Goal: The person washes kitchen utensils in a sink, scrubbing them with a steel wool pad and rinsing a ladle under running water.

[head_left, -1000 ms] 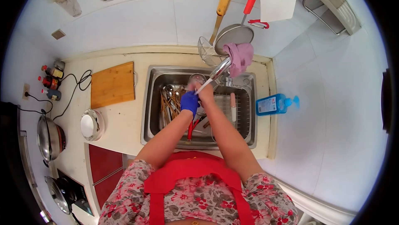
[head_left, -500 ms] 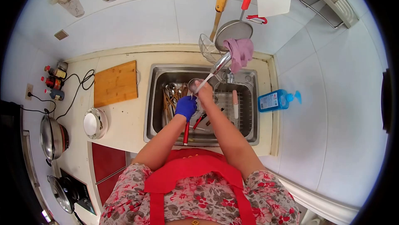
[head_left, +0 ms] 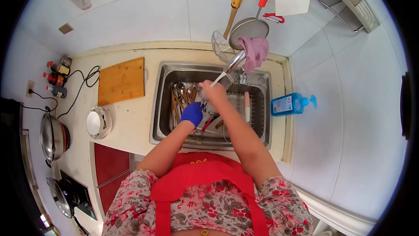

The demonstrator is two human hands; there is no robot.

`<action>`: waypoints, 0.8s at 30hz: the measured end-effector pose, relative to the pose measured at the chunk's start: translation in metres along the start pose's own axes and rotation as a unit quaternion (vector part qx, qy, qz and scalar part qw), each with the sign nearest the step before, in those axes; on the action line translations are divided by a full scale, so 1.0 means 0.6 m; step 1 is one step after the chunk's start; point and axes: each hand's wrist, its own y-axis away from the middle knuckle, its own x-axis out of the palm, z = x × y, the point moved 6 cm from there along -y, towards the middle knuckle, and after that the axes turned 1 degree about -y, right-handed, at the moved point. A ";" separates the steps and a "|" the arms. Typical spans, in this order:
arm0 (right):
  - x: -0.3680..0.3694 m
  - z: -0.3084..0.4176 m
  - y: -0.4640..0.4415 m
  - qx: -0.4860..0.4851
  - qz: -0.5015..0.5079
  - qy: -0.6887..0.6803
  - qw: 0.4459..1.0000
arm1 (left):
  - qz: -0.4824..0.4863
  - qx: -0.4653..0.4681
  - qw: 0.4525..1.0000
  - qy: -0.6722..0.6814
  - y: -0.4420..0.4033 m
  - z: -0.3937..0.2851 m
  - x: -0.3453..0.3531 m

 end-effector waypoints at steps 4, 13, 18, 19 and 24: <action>0.014 -0.026 0.008 0.100 -0.024 -0.194 0.976 | 0.165 0.014 0.986 -0.024 -0.035 0.004 0.013; 0.054 -0.035 0.031 0.233 0.162 -0.252 0.925 | 0.166 -0.071 0.984 0.010 -0.036 0.039 0.028; 0.054 -0.034 -0.009 0.033 0.018 -0.171 0.985 | 0.136 -0.001 0.988 -0.072 -0.043 0.044 0.038; 0.050 -0.027 -0.013 -0.017 0.014 -0.209 0.978 | 0.136 -0.001 0.988 -0.071 -0.049 0.055 0.048; -0.002 0.007 -0.016 0.023 0.098 -0.239 0.966 | 0.139 -0.035 0.989 0.019 -0.078 0.035 0.016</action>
